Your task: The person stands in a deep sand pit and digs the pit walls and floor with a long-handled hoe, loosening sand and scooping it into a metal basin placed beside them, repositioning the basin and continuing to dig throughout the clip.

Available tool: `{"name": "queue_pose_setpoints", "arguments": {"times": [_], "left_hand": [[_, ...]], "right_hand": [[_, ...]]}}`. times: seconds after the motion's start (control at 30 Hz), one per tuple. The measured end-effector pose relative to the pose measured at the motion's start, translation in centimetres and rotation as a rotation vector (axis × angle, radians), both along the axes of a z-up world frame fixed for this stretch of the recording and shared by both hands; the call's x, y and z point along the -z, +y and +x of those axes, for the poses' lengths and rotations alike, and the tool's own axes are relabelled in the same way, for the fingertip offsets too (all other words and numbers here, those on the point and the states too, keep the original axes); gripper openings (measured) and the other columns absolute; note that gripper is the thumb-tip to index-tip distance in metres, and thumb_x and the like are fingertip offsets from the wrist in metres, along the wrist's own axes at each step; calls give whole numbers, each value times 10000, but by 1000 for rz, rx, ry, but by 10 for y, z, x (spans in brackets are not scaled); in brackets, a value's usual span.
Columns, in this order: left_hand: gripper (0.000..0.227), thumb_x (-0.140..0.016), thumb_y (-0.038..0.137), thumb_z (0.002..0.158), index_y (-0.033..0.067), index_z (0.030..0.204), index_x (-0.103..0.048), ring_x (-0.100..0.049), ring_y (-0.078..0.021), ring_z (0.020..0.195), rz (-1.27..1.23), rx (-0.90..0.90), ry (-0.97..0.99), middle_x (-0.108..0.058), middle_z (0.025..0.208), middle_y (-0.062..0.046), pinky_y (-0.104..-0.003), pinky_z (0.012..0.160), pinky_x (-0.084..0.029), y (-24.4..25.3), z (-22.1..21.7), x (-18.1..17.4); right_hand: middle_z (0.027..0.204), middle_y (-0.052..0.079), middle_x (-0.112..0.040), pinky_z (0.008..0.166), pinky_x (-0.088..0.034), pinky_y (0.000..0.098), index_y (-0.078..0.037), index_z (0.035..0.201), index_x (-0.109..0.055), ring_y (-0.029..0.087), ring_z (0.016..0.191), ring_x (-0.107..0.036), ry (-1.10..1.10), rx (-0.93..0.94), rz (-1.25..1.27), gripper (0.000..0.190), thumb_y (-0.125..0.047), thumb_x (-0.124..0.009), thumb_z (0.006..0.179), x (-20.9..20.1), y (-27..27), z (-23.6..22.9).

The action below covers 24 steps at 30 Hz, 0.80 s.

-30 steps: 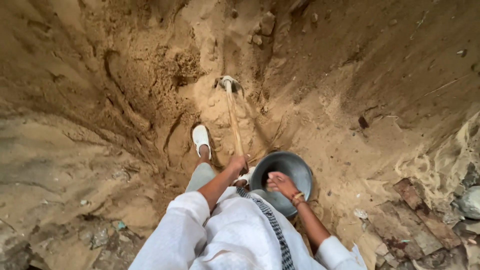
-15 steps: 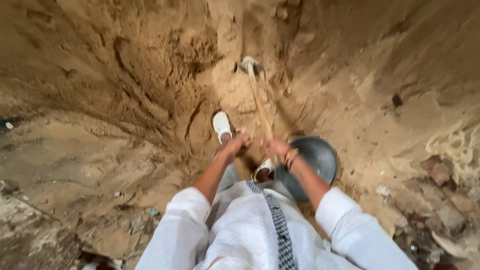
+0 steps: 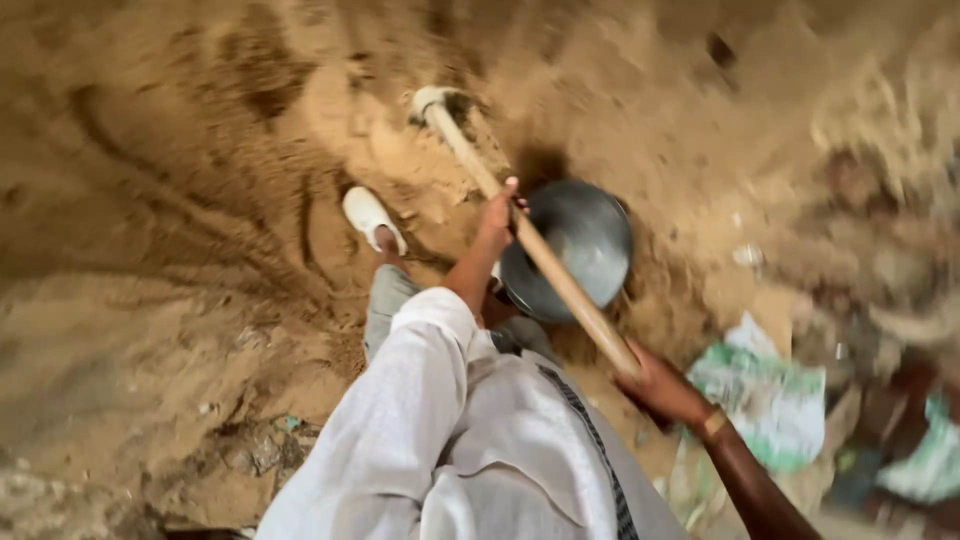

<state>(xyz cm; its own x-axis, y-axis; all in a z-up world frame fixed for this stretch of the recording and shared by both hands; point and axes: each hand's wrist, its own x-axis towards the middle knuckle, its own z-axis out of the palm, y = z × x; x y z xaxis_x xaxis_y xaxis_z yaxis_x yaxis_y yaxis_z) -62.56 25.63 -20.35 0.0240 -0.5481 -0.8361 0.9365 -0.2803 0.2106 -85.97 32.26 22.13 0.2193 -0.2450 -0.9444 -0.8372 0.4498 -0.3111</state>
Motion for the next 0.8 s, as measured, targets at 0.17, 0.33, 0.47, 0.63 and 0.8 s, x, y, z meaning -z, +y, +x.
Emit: {"name": "queue_pose_setpoints", "arguments": {"times": [0.17, 0.33, 0.47, 0.63, 0.8], "left_hand": [[375, -805, 302, 906, -12, 958, -606, -624, -256, 669, 147, 355, -162, -651, 778, -125, -420, 595, -541, 65, -140, -45], [283, -705, 251, 951, 2, 1039, -605, -659, -267, 715, 147, 433, -109, -671, 842, -140, -429, 655, -584, 100, -189, -17], [230, -632, 229, 987, 5, 1041, -626, -674, -258, 736, 98, 340, -263, -679, 878, -135, -421, 683, -599, 71, -124, -9], [150, -702, 135, 963, 14, 913, -629, -588, -240, 604, -136, 72, -488, -606, 686, -80, -384, 520, -505, -8, 21, -40], [1057, -798, 268, 827, 101, 1576, -71, -656, -278, 1037, -21, 80, -558, -604, 1257, -183, -513, 805, -584, -79, 181, -244]], "right_hand": [[728, 138, -670, 549, -502, 432, -139, 1318, -514, 307, 629, -630, 216, -183, -410, 516, -367, -707, 897, 57, 163, -234], [731, 175, -712, 606, -546, 503, -138, 1280, -538, 378, 689, -697, 386, -174, -549, 480, -377, -682, 889, 88, 231, -279], [752, 179, -700, 602, -537, 521, -129, 1275, -546, 395, 683, -686, 269, -163, -645, 463, -338, -680, 884, 133, 216, -239], [819, 179, -716, 654, -547, 504, -104, 1236, -566, 399, 755, -691, -10, -164, -750, 436, -339, -707, 898, 158, 122, -126], [940, 222, -731, 715, -577, 470, -52, 1167, -589, 400, 859, -728, -222, -130, -793, 412, -330, -729, 897, 153, 10, 29]]}}
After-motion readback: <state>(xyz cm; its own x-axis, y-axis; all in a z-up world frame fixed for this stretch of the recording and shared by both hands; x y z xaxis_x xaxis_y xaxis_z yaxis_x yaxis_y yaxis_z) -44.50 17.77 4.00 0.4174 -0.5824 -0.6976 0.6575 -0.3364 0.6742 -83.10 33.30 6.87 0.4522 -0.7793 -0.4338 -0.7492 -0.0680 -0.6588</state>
